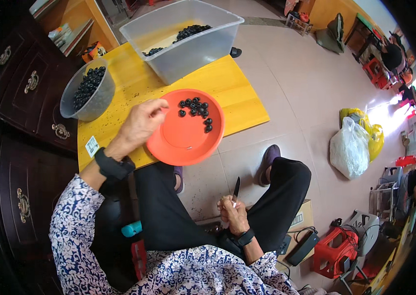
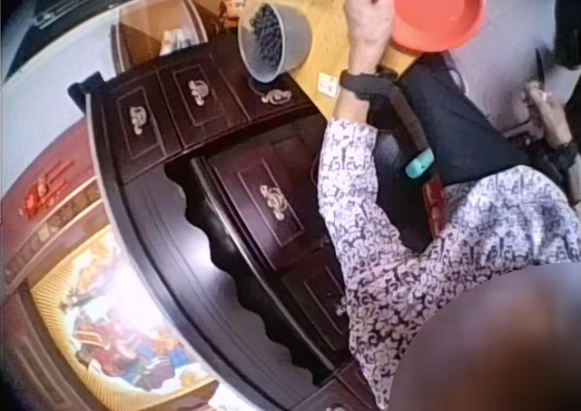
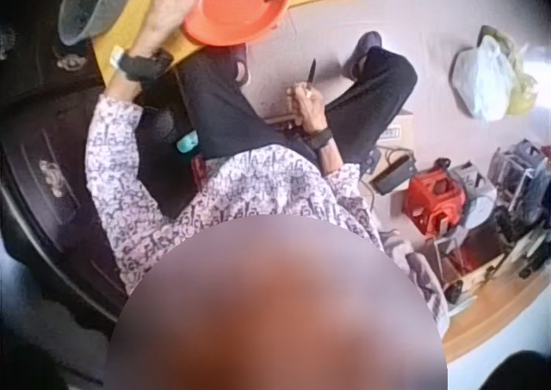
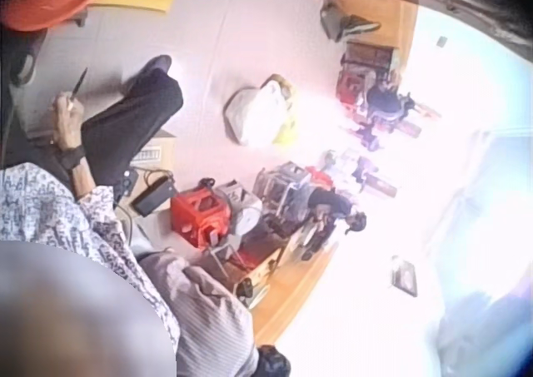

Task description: The recorder uses a small knife to remove pits or cut small dark fruits (olives or similar) and places them on a red plate.

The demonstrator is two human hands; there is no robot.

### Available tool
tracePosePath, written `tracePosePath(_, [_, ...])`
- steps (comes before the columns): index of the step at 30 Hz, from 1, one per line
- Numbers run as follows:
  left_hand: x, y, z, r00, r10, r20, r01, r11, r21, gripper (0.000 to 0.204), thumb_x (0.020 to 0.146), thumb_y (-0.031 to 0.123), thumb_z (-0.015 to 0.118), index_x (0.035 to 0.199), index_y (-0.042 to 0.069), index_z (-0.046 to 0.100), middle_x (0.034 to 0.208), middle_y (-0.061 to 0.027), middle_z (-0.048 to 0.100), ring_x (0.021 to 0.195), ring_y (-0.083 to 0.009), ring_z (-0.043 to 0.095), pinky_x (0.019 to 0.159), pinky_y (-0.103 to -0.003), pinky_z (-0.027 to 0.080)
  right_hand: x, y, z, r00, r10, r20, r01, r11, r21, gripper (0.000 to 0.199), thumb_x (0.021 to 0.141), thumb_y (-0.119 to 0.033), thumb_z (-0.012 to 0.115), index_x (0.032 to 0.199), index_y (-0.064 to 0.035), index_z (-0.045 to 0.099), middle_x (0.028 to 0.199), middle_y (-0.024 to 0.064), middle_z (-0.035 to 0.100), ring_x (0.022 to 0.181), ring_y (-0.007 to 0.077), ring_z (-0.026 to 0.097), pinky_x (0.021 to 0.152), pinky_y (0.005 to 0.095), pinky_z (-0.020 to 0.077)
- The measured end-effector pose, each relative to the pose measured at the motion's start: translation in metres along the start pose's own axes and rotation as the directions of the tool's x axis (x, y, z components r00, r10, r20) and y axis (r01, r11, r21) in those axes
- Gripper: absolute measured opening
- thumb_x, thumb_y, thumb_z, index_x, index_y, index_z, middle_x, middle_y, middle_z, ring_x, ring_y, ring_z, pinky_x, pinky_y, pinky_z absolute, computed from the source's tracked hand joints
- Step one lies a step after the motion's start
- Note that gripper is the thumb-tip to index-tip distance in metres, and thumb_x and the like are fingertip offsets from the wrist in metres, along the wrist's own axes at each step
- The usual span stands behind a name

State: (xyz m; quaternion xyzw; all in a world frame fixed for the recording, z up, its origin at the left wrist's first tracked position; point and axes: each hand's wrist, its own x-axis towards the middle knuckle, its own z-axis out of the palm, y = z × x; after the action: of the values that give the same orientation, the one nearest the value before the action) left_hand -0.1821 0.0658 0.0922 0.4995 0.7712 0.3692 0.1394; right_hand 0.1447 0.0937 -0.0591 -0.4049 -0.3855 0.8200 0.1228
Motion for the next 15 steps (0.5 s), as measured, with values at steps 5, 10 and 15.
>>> tracePosePath(5, [0.02, 0.006, 0.026, 0.968, 0.192, 0.164, -0.227, 0.945, 0.237, 0.026, 0.079, 0.005, 0.048, 0.102, -0.001, 0.057, 0.077, -0.0172, 0.049, 0.071, -0.0329, 0.052, 0.069, -0.039, 0.044, -0.005, -0.005, 0.002, 1.0, -0.019, -0.009, 0.02, 0.998, 0.063, 0.024, 0.093, -0.028, 0.055, 0.084, -0.0056, 0.056, 0.069, -0.0021, 0.049, 0.048, 0.0023, 0.035, 0.042, 0.0186, 0.0273])
tracePosePath(10, [0.026, 0.003, 0.031, 0.927, 0.285, 0.246, -0.355, 0.878, 0.322, 0.023, 0.078, 0.004, 0.048, 0.098, -0.002, 0.057, 0.078, -0.0178, 0.051, 0.075, -0.0345, 0.053, 0.071, -0.041, 0.043, -0.006, -0.008, 0.003, 0.999, -0.046, -0.018, 0.046, 0.998, 0.03, 0.024, 0.093, -0.026, 0.054, 0.08, -0.0067, 0.059, 0.066, -0.0028, 0.052, 0.052, 0.0036, 0.041, 0.046, 0.0198, 0.0313])
tracePosePath(15, [0.008, 0.022, 0.016, 0.973, 0.117, 0.198, -0.159, 0.964, 0.214, 0.016, 0.079, 0.005, 0.051, 0.092, -0.003, 0.056, 0.072, -0.0137, 0.051, 0.065, -0.0246, 0.052, 0.063, -0.034, 0.043, -0.013, -0.018, 0.005, 0.998, -0.062, -0.028, 0.062, 0.998, 0.016, 0.026, 0.093, -0.029, 0.056, 0.084, -0.0049, 0.058, 0.068, -0.0015, 0.051, 0.049, 0.0032, 0.039, 0.041, 0.0183, 0.03])
